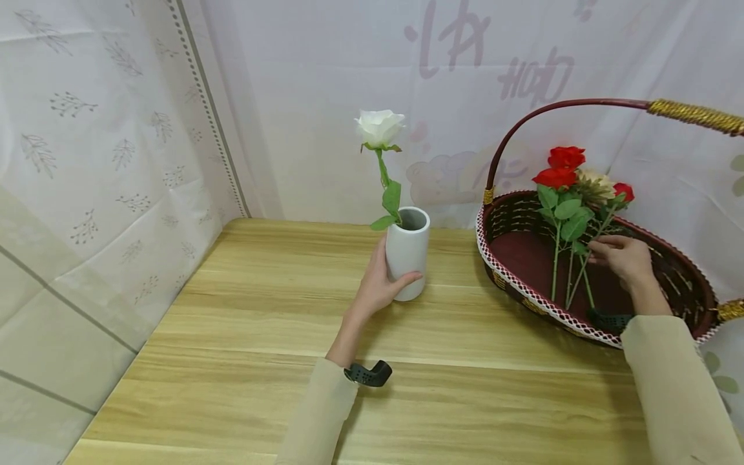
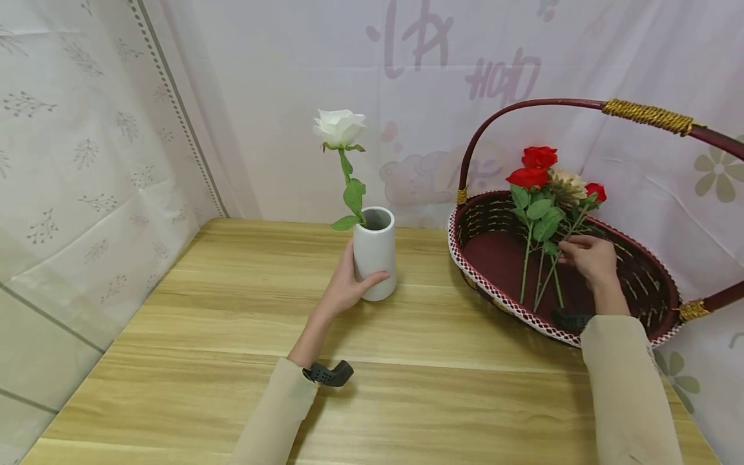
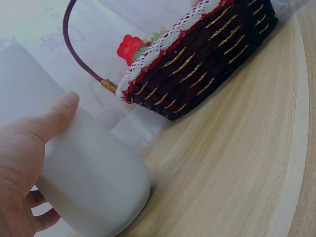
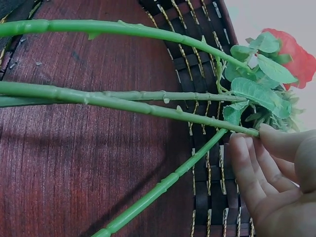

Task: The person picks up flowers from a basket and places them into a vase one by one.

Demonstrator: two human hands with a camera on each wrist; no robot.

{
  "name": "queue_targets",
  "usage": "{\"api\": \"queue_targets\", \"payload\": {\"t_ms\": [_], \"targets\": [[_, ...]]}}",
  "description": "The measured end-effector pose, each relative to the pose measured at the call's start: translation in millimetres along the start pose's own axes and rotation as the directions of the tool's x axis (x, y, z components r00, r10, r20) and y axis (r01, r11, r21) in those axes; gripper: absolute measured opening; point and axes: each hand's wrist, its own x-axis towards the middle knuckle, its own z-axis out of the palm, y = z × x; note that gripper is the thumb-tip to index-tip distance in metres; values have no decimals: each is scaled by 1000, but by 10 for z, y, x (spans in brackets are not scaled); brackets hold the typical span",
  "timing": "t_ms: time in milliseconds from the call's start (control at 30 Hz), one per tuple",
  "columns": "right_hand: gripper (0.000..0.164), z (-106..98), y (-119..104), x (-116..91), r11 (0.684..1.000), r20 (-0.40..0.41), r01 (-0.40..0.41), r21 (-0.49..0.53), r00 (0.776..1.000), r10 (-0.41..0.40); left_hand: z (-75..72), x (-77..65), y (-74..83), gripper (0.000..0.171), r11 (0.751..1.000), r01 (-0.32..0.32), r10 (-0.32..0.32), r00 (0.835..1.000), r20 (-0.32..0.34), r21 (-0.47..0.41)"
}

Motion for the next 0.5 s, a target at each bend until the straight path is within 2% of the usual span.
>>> {"api": "queue_targets", "payload": {"t_ms": [267,500], "targets": [[25,12,-19,-14,990,-62,28,135,998,-20,-3,4,5,104,1000,-1,1,1000,0,7],[20,18,-51,-57,925,-114,66,374,993,-25,0,0,6,103,1000,9,-9,1000,-1,8]]}}
